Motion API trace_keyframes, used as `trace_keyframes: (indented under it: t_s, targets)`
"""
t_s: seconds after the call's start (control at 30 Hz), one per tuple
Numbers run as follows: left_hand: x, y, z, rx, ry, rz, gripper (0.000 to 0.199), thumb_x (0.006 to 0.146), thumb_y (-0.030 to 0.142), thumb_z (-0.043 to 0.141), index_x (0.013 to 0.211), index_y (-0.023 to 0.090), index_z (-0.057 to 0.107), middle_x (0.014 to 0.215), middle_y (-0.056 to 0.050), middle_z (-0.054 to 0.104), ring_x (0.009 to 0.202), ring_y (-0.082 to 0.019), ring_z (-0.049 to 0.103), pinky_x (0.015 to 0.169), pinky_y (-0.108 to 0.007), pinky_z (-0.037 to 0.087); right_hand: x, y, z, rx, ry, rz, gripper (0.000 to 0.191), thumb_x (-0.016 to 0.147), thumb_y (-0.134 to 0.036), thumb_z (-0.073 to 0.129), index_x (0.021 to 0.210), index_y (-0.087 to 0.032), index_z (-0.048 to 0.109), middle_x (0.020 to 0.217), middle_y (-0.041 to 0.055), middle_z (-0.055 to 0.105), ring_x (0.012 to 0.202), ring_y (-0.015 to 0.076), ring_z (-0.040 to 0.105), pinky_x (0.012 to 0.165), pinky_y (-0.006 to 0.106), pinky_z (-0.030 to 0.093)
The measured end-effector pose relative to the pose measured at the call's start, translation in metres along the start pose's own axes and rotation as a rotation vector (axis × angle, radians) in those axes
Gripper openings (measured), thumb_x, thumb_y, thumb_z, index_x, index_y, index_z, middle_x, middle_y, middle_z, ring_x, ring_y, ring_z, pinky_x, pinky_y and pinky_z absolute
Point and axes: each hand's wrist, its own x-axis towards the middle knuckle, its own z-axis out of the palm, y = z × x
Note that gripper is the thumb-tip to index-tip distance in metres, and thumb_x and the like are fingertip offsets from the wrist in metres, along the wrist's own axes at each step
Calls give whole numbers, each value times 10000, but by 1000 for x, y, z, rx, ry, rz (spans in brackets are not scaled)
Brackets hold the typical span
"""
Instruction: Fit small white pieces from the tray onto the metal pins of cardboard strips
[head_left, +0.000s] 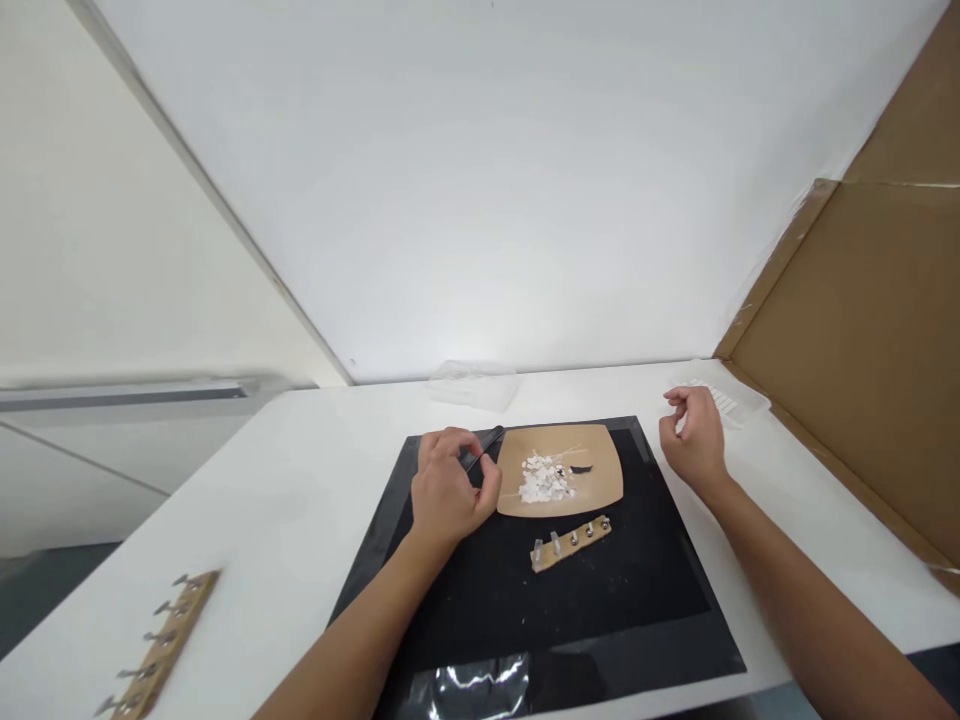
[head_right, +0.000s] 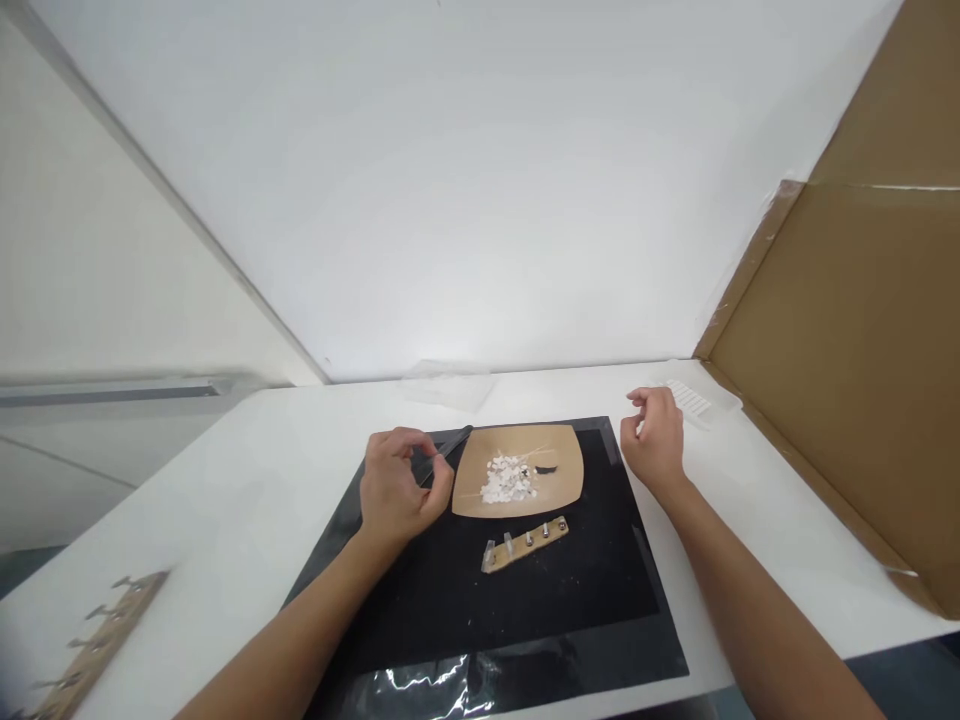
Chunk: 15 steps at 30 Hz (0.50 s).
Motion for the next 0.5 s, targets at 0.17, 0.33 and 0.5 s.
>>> trace_keyframes:
  t_s: [0.17,0.33,0.5]
  targets:
    - [3,2,-5,-5,-9,-46,137,823,201,627,873,245,507,809,-51,595,861,-274,546,760,-413,485,5,24,-2,-152,-108,85,399,847,-141,507,1236,-178,586,1199,139,643,1125,300,637,986,461,446]
    - [1,3,-3,11,-19,28,173,837,194,619,973,231,520,876,-61,609,892,-282,559,789,-421,487,-4,39,5,-293,-310,119,418,909,-210,493,1309,-164,605,1311,170,661,1248,331,600,1090,512,397]
    - [2,2,-2,61,23,129,186,857,161,603,999,221,499,920,-68,607,877,-278,581,839,-448,471,-16,51,12,-392,-464,135,561,960,-335,515,1483,-131,494,1479,233,584,1391,378,513,1168,598,325]
